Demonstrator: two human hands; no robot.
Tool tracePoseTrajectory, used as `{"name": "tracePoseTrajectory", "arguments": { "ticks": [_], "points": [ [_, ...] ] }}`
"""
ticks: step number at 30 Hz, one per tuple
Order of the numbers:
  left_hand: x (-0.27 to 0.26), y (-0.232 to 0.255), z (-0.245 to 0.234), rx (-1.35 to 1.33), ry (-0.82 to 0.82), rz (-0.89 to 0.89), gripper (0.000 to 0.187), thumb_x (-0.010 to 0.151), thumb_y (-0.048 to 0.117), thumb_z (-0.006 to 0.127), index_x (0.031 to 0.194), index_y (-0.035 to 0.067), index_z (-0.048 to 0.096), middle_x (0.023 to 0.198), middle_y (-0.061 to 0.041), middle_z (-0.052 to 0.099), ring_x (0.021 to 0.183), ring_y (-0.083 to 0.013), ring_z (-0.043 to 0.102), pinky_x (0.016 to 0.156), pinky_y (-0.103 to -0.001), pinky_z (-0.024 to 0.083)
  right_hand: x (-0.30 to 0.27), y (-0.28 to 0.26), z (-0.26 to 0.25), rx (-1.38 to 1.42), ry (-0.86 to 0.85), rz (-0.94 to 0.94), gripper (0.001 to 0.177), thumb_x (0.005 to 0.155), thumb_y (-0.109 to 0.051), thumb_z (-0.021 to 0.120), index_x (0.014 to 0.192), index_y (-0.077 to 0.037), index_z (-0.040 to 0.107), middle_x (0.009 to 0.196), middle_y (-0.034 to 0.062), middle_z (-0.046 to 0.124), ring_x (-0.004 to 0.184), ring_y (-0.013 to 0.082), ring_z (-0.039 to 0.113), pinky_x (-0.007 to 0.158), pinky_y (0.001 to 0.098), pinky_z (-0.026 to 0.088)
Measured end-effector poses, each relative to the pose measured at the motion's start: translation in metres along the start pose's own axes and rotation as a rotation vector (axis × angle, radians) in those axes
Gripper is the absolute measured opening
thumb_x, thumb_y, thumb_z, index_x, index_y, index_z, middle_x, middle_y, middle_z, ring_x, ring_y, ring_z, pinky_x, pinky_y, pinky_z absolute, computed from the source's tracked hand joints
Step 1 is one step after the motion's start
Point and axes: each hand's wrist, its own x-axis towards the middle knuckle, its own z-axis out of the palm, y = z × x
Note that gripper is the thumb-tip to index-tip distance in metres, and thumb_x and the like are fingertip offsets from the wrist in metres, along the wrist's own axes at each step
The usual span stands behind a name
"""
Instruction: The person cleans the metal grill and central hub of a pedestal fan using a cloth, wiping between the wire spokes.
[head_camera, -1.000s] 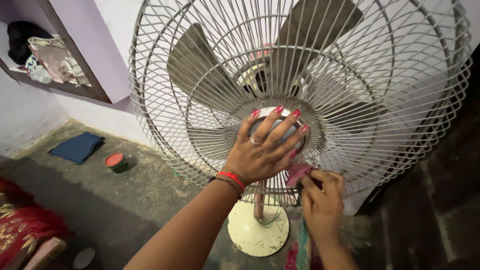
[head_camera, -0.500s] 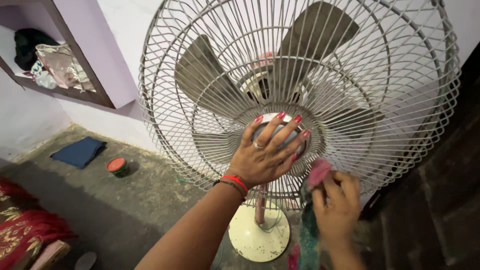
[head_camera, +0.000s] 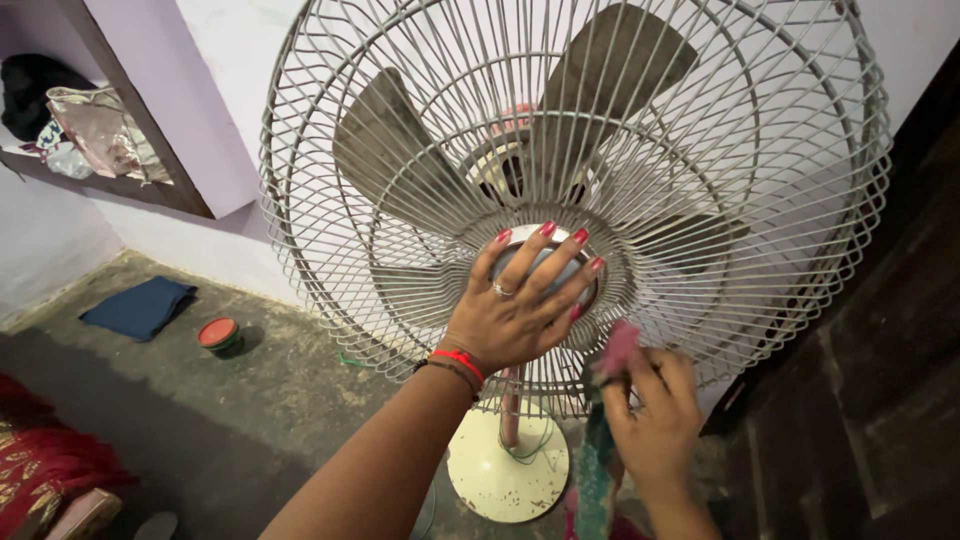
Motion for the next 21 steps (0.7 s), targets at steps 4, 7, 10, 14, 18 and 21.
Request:
{"name": "tracePoseTrajectory", "arguments": {
  "ticks": [4, 7, 10, 14, 18, 21],
  "points": [
    [0.0, 0.001, 0.001, 0.008, 0.005, -0.004, 0.054, 0.101, 0.038, 0.066, 0.153, 0.028, 0.054, 0.16, -0.001, 0.043, 0.152, -0.0217, 0.034, 0.129, -0.052, 0.019, 0.001, 0.0, -0.002, 0.038, -0.085, 0.053, 0.034, 0.071, 0.001, 0.073, 0.105, 0.0, 0.071, 0.098, 0.011, 0.062, 0.091, 0.0305, 0.06, 0.079, 0.0389, 0.049],
    [-0.001, 0.001, 0.002, 0.011, -0.002, -0.002, 0.055, 0.102, 0.039, 0.066, 0.154, 0.028, 0.053, 0.161, -0.001, 0.042, 0.152, -0.0218, 0.033, 0.129, -0.052, 0.019, -0.002, 0.005, -0.004, 0.082, -0.06, -0.065, 0.031, 0.069, 0.0, 0.073, 0.1, -0.005, 0.073, 0.096, 0.0074, 0.062, 0.089, 0.0281, 0.06, 0.082, 0.0402, 0.049],
    [-0.001, 0.0, 0.005, 0.007, -0.013, 0.002, 0.055, 0.102, 0.04, 0.065, 0.155, 0.028, 0.053, 0.161, -0.002, 0.041, 0.152, -0.0219, 0.032, 0.129, -0.052, 0.018, -0.003, 0.008, -0.001, -0.039, 0.009, 0.027, 0.031, 0.076, -0.003, 0.075, 0.106, 0.001, 0.069, 0.103, 0.0123, 0.061, 0.095, 0.0317, 0.06, 0.083, 0.0405, 0.049],
    [-0.003, 0.001, 0.005, 0.021, -0.005, 0.003, 0.055, 0.103, 0.041, 0.064, 0.156, 0.029, 0.052, 0.161, -0.001, 0.041, 0.153, -0.0217, 0.031, 0.129, -0.052, 0.018, -0.006, 0.011, -0.005, 0.029, -0.027, -0.008, 0.033, 0.07, -0.001, 0.071, 0.103, -0.004, 0.073, 0.098, 0.0091, 0.062, 0.092, 0.0299, 0.06, 0.084, 0.0418, 0.05],
    [-0.002, 0.0, 0.004, 0.011, -0.011, 0.001, 0.055, 0.103, 0.04, 0.065, 0.155, 0.028, 0.052, 0.161, -0.002, 0.041, 0.153, -0.0217, 0.032, 0.129, -0.052, 0.018, -0.004, 0.014, -0.004, 0.016, -0.049, 0.001, 0.039, 0.07, -0.001, 0.072, 0.108, -0.001, 0.071, 0.102, 0.0109, 0.062, 0.094, 0.0309, 0.06, 0.084, 0.0417, 0.05],
    [-0.002, 0.001, 0.004, 0.023, 0.0, 0.001, 0.054, 0.103, 0.039, 0.065, 0.154, 0.029, 0.053, 0.161, 0.0, 0.042, 0.152, -0.0217, 0.032, 0.129, -0.052, 0.019, -0.009, 0.014, -0.004, 0.05, -0.053, -0.038, 0.025, 0.069, -0.003, 0.074, 0.093, -0.01, 0.07, 0.096, 0.0058, 0.063, 0.091, 0.0275, 0.06, 0.083, 0.0403, 0.05]
  ]
}}
